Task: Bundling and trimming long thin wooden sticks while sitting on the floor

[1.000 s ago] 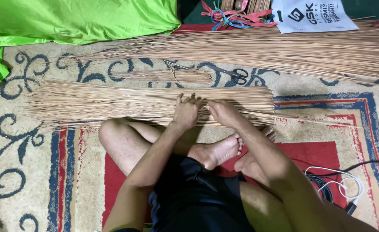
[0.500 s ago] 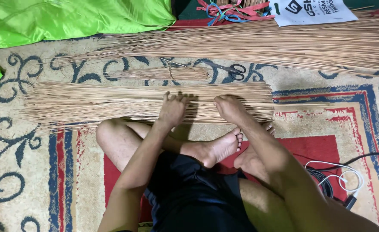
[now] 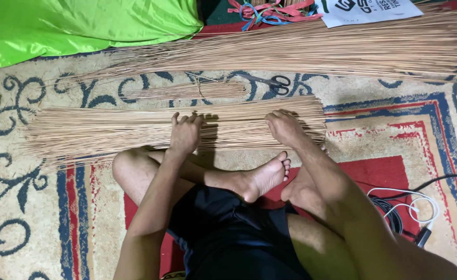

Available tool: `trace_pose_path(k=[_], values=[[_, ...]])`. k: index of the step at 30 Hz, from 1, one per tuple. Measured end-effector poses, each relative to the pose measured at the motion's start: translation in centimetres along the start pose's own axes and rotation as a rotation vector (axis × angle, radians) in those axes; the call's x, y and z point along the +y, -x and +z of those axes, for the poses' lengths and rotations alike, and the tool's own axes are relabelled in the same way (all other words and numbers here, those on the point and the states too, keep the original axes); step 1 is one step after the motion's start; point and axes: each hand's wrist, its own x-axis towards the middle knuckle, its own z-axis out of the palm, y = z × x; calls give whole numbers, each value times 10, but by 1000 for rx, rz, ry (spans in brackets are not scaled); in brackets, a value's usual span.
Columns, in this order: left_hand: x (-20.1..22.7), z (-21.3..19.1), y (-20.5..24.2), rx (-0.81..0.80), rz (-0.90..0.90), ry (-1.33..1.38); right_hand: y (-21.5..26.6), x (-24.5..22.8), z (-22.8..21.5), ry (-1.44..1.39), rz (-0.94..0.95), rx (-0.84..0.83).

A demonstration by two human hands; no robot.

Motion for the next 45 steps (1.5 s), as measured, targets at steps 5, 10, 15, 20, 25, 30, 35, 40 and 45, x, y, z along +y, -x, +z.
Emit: trace_pose_path(k=[5,10,15,20,25,30,35,40,45], values=[[28,-1,-6,2,66,72,-11,-18,29,51,5,60],[70,-17,-11,-10,151,128,-20,-52,27,56,-48,141],[53,4,-10,-78,24,197,-8,-33,38,108,-42,201],[36,21,-12,-55,1,140,4,-12,32,94,-39,242],[39,27,-17,2,36,171,15,5,40,19,-24,278],[39,45,-23,89,80,118,18,18,49,34,-11,325],[28,79,-30,175,131,42,16,18,48,16,-18,359],[26,86,-29,212,130,36,16,15,54,48,-9,375],[25,87,-28,250,128,7,15,17,61,49,-2,386]])
